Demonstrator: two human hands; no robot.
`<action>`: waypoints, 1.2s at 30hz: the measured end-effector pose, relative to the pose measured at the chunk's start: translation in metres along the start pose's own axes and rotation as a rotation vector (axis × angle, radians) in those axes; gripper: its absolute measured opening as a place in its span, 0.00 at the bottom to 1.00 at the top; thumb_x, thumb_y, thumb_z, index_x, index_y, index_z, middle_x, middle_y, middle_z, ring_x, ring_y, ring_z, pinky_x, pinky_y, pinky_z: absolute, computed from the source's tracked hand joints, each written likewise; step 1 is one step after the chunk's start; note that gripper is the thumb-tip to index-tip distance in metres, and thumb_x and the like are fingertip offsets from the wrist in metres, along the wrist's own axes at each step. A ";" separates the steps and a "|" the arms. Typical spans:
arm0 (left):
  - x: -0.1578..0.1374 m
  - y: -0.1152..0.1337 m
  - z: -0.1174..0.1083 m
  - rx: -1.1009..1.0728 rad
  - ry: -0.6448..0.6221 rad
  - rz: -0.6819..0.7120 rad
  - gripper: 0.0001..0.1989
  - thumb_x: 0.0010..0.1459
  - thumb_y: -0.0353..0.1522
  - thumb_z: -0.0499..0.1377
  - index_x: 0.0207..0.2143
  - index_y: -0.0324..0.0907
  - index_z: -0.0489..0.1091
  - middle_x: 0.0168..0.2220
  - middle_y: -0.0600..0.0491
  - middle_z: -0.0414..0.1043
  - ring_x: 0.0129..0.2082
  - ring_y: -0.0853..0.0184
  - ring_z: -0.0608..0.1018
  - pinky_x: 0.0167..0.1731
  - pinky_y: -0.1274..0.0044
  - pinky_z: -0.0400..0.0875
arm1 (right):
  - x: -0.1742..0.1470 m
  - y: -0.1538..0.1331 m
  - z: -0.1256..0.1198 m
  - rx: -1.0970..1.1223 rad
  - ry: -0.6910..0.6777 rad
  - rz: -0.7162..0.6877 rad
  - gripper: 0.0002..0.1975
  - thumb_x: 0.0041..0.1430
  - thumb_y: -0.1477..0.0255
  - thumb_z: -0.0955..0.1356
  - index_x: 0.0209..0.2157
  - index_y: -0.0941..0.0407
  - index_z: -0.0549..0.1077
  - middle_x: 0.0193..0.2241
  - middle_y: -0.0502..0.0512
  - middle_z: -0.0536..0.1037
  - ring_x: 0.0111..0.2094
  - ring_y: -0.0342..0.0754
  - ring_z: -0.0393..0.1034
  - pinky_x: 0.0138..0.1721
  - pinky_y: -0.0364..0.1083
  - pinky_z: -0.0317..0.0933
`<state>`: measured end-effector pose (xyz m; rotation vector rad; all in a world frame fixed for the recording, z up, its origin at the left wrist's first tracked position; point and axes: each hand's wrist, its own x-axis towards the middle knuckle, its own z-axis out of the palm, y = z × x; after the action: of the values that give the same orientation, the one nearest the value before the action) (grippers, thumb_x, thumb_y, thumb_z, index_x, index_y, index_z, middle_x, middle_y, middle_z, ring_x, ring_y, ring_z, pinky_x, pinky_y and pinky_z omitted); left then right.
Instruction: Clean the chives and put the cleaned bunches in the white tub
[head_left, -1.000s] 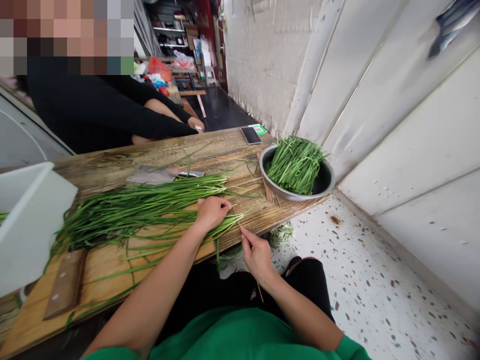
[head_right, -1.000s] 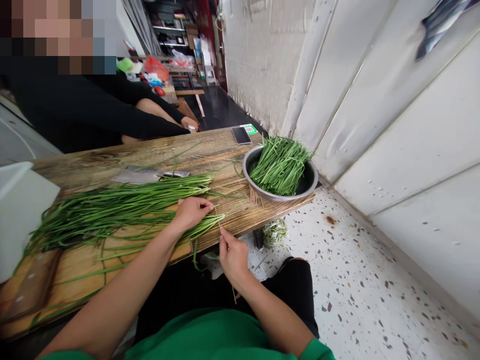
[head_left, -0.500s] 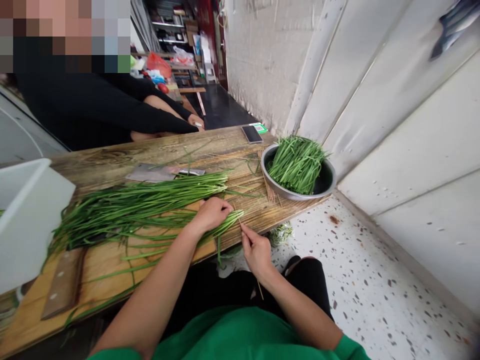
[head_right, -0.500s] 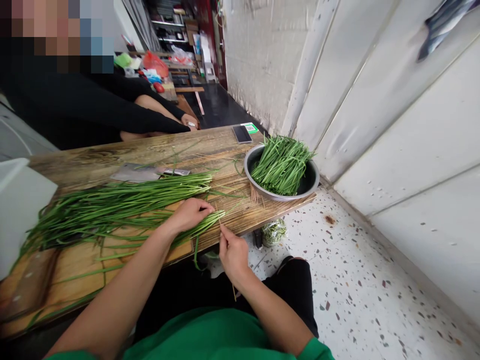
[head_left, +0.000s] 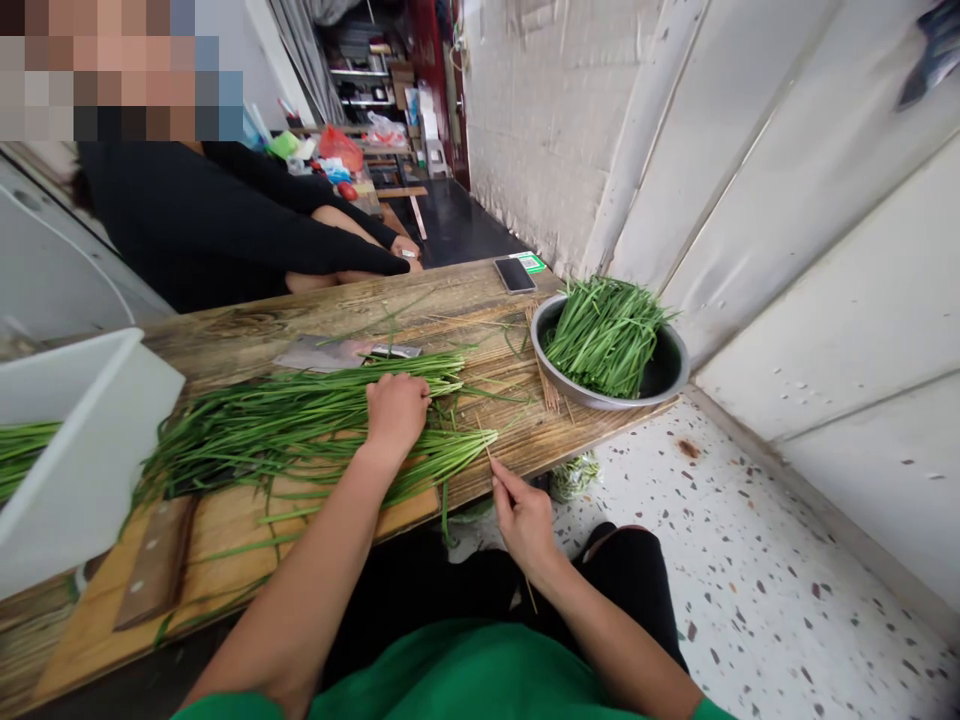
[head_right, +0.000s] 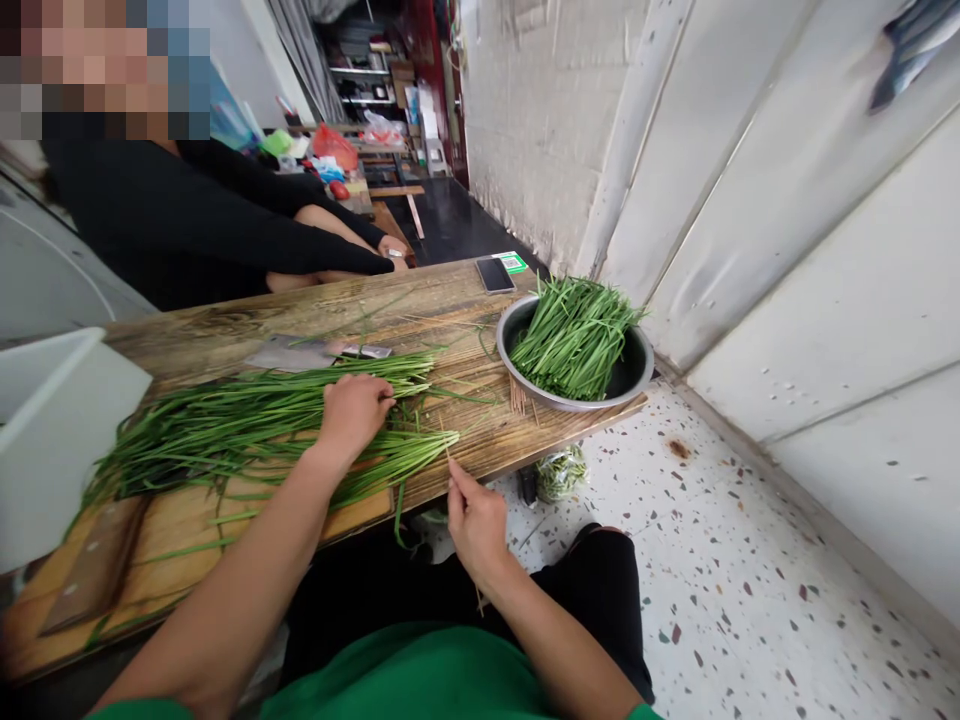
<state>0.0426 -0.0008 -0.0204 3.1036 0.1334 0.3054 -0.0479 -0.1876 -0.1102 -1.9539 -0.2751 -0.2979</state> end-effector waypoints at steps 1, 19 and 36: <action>0.001 -0.001 0.001 0.021 0.000 -0.003 0.08 0.52 0.33 0.52 0.30 0.43 0.71 0.35 0.45 0.70 0.40 0.56 0.66 0.37 0.68 0.55 | 0.000 0.001 0.000 0.001 -0.003 -0.001 0.16 0.57 0.73 0.60 0.46 0.56 0.70 0.41 0.53 0.74 0.39 0.45 0.72 0.42 0.42 0.65; -0.013 0.022 0.014 -0.149 -0.017 0.513 0.12 0.57 0.33 0.48 0.38 0.45 0.69 0.34 0.52 0.72 0.36 0.64 0.70 0.34 0.73 0.57 | 0.002 -0.006 -0.007 -0.111 -0.082 0.086 0.16 0.57 0.72 0.59 0.46 0.56 0.70 0.39 0.53 0.76 0.35 0.45 0.73 0.41 0.41 0.64; -0.015 0.019 0.015 -0.308 -0.010 0.395 0.11 0.54 0.34 0.52 0.39 0.45 0.69 0.37 0.52 0.73 0.38 0.63 0.70 0.39 0.70 0.55 | -0.005 -0.005 -0.011 -0.098 -0.074 0.082 0.16 0.57 0.72 0.59 0.46 0.55 0.70 0.39 0.53 0.76 0.33 0.44 0.73 0.39 0.41 0.65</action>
<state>0.0322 -0.0216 -0.0375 2.8000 -0.4840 0.2835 -0.0549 -0.1958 -0.1033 -2.0704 -0.2313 -0.1884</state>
